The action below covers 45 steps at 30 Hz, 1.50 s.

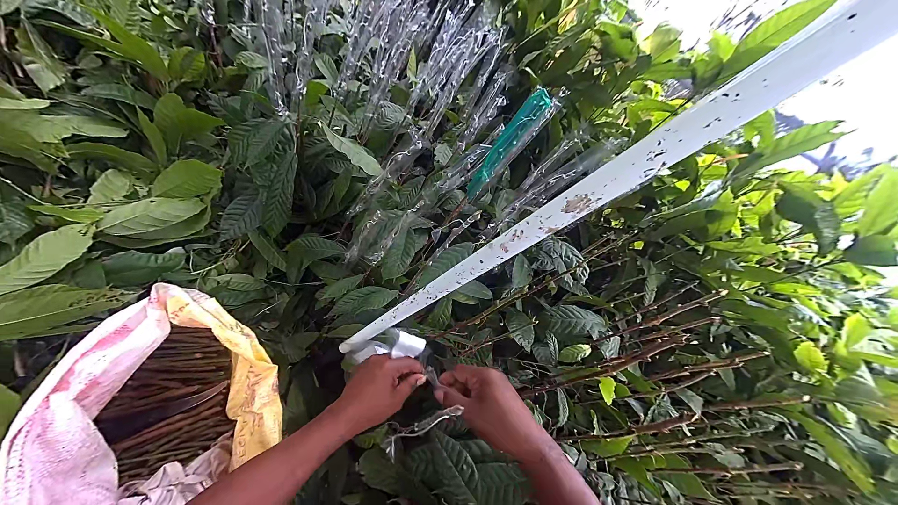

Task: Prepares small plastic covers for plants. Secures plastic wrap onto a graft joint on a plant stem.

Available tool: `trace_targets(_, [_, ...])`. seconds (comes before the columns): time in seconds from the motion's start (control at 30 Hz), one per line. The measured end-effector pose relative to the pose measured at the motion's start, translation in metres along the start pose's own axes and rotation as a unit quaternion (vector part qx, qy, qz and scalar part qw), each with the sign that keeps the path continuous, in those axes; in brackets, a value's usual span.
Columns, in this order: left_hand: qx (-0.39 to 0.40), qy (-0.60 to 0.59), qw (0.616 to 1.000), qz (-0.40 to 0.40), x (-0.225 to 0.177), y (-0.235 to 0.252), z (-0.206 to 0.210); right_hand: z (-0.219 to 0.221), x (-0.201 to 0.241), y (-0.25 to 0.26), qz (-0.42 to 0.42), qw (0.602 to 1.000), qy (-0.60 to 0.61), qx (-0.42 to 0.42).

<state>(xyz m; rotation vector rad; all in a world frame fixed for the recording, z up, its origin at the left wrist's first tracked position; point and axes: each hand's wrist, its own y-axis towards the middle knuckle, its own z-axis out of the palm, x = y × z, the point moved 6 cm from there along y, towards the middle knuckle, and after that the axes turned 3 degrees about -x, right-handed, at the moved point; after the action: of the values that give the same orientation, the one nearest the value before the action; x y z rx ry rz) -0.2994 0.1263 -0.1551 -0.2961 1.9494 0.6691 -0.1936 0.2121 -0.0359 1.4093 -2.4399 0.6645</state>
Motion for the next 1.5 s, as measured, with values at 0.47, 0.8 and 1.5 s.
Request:
trace_targets(0.47, [-0.023,-0.079,0.996,-0.027,0.001,-0.004,-0.008,0.035,-0.002,0.026,0.027,0.969,-0.243,0.02])
trace_targets(0.8, [-0.066,-0.198,0.969,-0.129,0.01,0.001,-0.015,0.067,0.005,0.009,-0.19,0.955,-0.203,-0.101])
trace_targets(1.5, [-0.125,-0.146,0.981,-0.013,0.003,-0.006,-0.003,0.054,-0.038,0.037,0.015,0.944,0.28,-0.174])
